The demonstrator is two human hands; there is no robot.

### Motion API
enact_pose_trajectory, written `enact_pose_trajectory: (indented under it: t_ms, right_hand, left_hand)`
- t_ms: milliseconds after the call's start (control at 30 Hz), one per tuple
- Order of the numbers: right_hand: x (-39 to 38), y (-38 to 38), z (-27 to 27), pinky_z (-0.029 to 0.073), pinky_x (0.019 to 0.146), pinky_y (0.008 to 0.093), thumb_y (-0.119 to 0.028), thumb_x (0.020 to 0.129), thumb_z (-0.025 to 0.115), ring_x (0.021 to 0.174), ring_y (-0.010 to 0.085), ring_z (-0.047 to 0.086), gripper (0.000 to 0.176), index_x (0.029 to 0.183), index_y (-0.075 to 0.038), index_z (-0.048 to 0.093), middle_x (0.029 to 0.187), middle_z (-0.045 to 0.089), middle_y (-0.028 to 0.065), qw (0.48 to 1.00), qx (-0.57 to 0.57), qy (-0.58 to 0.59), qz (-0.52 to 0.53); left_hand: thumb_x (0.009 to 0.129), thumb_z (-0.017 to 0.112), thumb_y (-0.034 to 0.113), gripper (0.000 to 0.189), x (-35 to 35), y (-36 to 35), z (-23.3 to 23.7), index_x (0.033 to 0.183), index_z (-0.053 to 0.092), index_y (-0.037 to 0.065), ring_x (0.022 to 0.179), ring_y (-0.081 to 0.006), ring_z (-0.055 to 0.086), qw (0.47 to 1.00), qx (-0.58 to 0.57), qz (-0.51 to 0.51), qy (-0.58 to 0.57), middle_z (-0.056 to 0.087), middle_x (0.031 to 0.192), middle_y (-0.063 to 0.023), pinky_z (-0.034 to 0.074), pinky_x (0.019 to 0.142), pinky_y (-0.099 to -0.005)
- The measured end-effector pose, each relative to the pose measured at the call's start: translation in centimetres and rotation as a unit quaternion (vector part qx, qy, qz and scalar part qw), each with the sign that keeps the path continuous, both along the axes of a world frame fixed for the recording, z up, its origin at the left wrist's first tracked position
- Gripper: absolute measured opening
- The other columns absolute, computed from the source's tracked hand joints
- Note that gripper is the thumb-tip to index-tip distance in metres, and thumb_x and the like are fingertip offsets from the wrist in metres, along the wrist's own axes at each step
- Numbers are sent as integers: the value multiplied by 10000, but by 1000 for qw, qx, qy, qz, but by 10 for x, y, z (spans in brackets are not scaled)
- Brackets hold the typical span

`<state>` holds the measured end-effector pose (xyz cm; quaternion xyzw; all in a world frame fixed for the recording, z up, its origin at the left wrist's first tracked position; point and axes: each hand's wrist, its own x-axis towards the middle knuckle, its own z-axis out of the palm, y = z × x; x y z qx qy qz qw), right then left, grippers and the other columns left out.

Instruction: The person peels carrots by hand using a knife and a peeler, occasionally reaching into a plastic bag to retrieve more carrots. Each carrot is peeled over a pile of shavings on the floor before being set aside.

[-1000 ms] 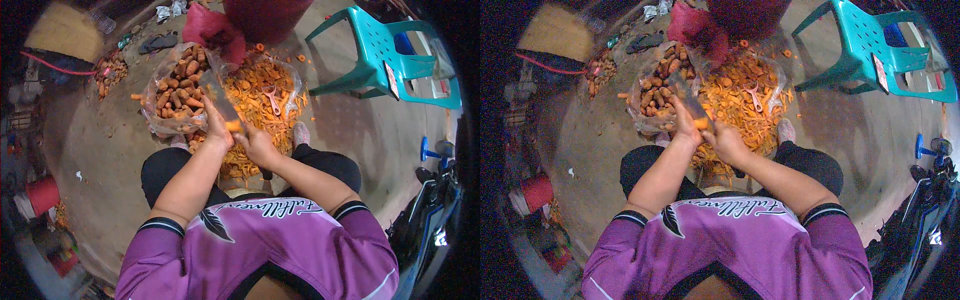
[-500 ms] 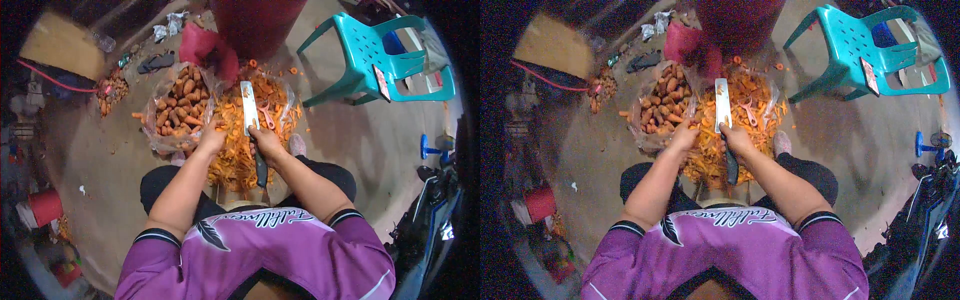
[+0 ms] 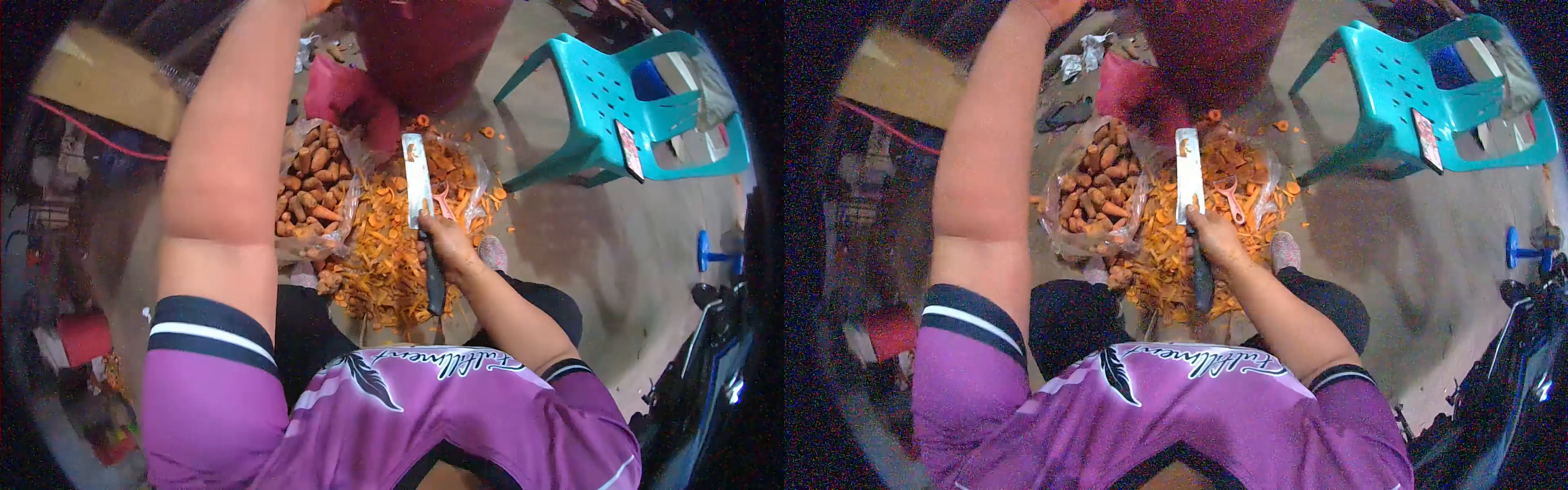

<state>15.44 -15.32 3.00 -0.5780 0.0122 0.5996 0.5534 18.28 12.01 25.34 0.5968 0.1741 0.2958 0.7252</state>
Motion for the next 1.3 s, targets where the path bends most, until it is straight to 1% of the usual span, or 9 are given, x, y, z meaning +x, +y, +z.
enact_pose_trajectory:
  t_ms: [133,267,400,500,633,767,833,1200,1300]
  right_hand:
    - [3,2,-1,412,402,242,-298,823,469,454,113,455,266,817,-34,430,602,450,35,1000,-20,2,-17]
    - [5,3,-22,406,407,240,-299,826,464,441,118,461,231,820,-73,415,561,452,24,999,-37,-27,0]
    - [0,5,-72,442,451,284,-247,816,465,485,181,511,242,865,-11,478,645,517,90,984,-117,-137,13]
    - [0,-2,-126,457,554,365,-235,788,484,602,301,556,248,895,-12,515,723,562,181,851,-190,-452,188]
    - [-11,20,-169,421,698,425,-254,761,504,756,347,543,270,903,-28,545,763,563,213,812,-234,-476,244]
    - [16,42,-232,411,740,429,-267,740,522,853,366,505,385,1025,-15,460,933,493,240,736,-177,-605,247]
    - [44,48,-245,411,749,421,-263,733,523,890,380,480,426,1050,-6,400,1002,435,247,722,-219,-638,155]
    - [67,29,-272,431,708,422,-187,731,539,844,357,525,331,971,3,413,904,518,227,697,-314,-536,358]
    - [66,37,-240,433,686,419,-185,739,523,815,347,535,276,943,-4,479,867,531,216,693,-259,-605,296]
  left_hand:
    - [798,518,270,245,-43,47,-127,937,461,77,711,-160,534,983,55,-102,144,521,819,-44,448,571,-286]
    - [774,547,267,304,-113,88,-288,1018,502,92,735,-138,525,932,-158,-12,325,551,803,-45,417,617,-278]
    - [764,552,264,326,-171,86,-401,981,542,21,755,-220,559,850,42,47,523,580,867,-94,444,601,-360]
    - [705,588,294,398,-173,73,-396,930,560,-33,821,-291,565,709,158,-12,687,587,886,-170,444,679,-348]
    - [690,603,300,453,-154,85,-432,973,531,-46,925,-324,522,649,230,62,722,554,966,-200,412,794,-364]
    - [713,584,273,603,-149,101,-463,1155,319,-40,994,-331,473,715,224,152,645,463,1089,-223,383,839,-365]
    - [705,592,217,539,-144,101,-465,1125,360,-29,991,-341,466,710,273,176,625,449,1097,-226,382,834,-380]
    - [704,581,152,428,-151,119,-467,1077,426,10,852,-317,543,683,327,78,648,547,944,-184,432,741,-377]
    - [729,556,127,356,-161,100,-431,1054,450,28,753,-234,541,868,-27,54,492,550,862,-99,439,670,-393]
